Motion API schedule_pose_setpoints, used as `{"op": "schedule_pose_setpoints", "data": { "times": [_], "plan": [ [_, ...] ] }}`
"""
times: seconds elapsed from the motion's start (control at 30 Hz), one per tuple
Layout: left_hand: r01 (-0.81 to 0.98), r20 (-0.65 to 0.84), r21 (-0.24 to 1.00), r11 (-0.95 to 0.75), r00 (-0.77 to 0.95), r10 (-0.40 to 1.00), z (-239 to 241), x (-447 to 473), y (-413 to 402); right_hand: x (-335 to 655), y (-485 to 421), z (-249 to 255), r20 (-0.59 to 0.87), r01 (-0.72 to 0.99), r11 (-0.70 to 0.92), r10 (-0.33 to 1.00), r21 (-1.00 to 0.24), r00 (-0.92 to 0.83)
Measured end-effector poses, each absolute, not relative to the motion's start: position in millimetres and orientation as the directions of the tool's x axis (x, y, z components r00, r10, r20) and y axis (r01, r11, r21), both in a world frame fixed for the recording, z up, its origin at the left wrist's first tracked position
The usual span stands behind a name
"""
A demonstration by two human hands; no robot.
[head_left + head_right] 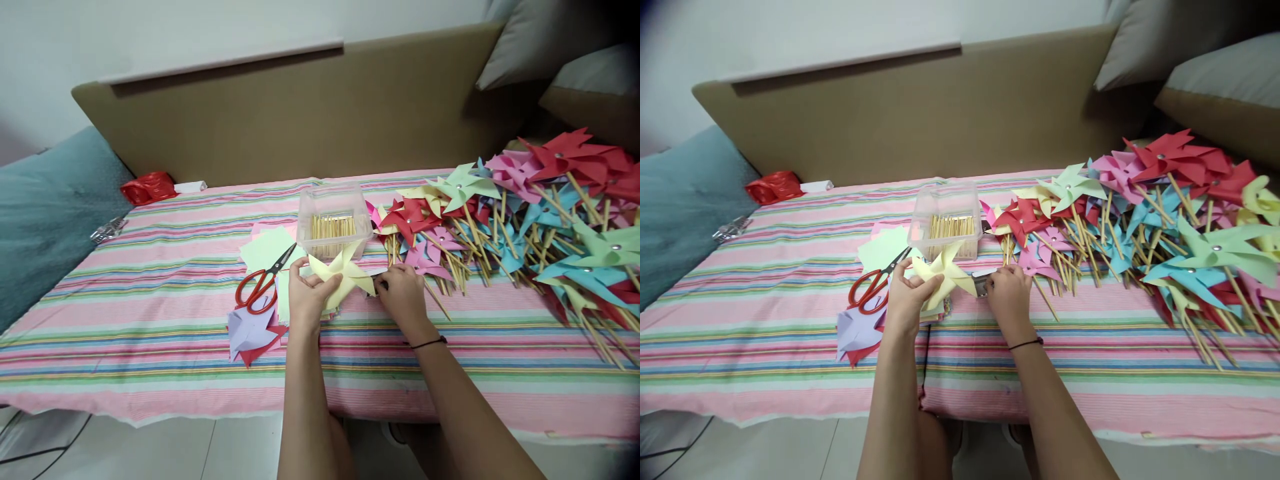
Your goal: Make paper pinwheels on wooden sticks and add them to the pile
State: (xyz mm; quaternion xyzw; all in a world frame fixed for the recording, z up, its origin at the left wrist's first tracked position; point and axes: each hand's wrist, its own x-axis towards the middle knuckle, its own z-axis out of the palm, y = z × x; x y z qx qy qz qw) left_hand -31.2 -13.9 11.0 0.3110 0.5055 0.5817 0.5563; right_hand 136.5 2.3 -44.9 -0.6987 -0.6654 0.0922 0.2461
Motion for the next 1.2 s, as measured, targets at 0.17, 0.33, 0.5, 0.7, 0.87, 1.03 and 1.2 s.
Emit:
{"op": "schedule_pose_setpoints", "data": {
  "times": [0.17,0.33,0.5,0.7,0.87,1.03,1.2],
  "plan": [
    [-0.333,-0.207,0.934,0.13,-0.207,0.956,10.6,-31.8,-13.3,155.6,0.5,-37.6,0.35,0.694,0.197,0.933,-0.693,0.084],
    [-0.293,-0.196,0.948,0.126,-0.223,0.955,12.2,-25.6,-12.6,166.4,-11.4,-13.2,0.221,0.255,0.177,0.963,-0.951,0.153],
    [-0.241,-0.209,0.958,0.157,-0.209,0.955,10.3,-17.4,-11.9,155.3,-18.7,1.9,0.1,-0.008,0.101,0.99,-0.995,0.101],
    [-0.214,-0.194,0.965,0.153,-0.184,0.964,9.1,-10.5,-10.4,143.0,-24.4,7.8,0.212,-0.05,0.222,0.965,-0.974,0.153],
    [-0.198,-0.164,0.971,0.133,-0.152,0.975,7.4,-5.9,-8.9,139.1,-26.3,3.6,0.396,0.187,0.374,0.913,-0.908,0.099],
    [-0.229,-0.159,0.965,0.125,-0.135,0.978,5.6,-3.6,-10.1,135.6,-27.1,2.6,0.606,0.504,0.511,0.795,-0.696,0.03],
    [-0.244,-0.159,0.962,0.121,-0.142,0.977,6.1,-3.0,-10.7,131.4,-29.7,3.8,0.597,0.536,0.48,0.8,-0.695,0.057]
  ]
}}
